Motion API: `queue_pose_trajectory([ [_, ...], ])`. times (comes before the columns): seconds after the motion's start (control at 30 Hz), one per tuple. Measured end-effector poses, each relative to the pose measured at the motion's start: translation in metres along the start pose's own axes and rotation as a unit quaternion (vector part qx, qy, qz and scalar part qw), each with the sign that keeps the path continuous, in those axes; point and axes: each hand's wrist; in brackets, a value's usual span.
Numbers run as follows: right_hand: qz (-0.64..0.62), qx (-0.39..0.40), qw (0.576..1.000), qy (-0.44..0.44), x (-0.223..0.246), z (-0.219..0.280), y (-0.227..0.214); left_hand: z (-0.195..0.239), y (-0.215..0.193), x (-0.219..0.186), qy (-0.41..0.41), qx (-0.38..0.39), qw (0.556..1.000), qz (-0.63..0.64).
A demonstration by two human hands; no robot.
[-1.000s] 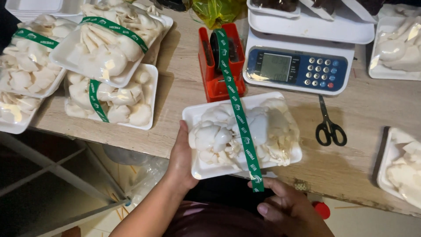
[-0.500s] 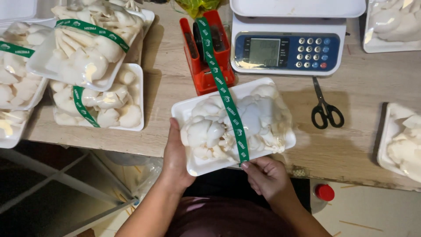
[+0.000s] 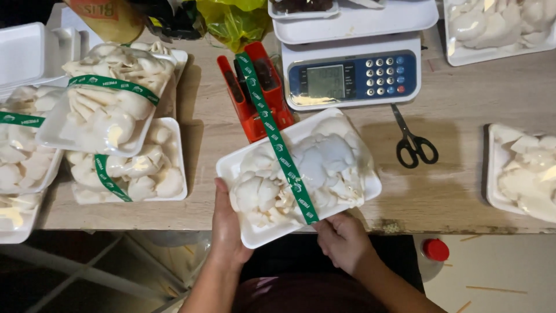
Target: The person packages white mushrooms by placing them on foam trays, securing the trays with tape from a dispenser, and weighing them on a digital scale.
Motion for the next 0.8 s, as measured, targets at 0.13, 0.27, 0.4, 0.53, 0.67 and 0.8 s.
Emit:
queue_pose_trajectory([
  [0.13, 0.38, 0.043, 0.916, -0.122, 0.04, 0.012, -0.051, -0.001, -0.007, -0.002, -0.007, 0.023, 0.999, 0.026],
  [0.27, 0.312, -0.09, 0.945, -0.044, 0.116, 0.046, -0.065, 0.0, -0.009, -0.002, 0.017, 0.021, 0.999, 0.018],
  [0.4, 0.318, 0.007, 0.844, -0.433, 0.165, 0.009, -0.014, -0.002, -0.006, 0.0, 0.011, 0.026, 1.0, 0.003],
  [0.53, 0.434, -0.016, 0.861, -0.265, 0.191, -0.058, 0.048, -0.011, -0.013, 0.008, 0.025, 0.026, 0.999, 0.012],
  [0.67, 0.459, -0.023, 0.87, -0.18, 0.199, -0.085, 0.066, -0.007, -0.015, 0.008, 0.034, 0.037, 0.999, 0.004],
  [0.8, 0.406, -0.045, 0.899, -0.161, 0.197, -0.091, 0.068, -0.01, -0.018, 0.011, 0.036, 0.04, 0.999, 0.003],
])
Point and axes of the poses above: each hand's wrist, its own z-axis away from the middle knuckle, its own y-axis out of the palm, x = y × z, and after that the axes turned 14 degrees about -z, right-handed
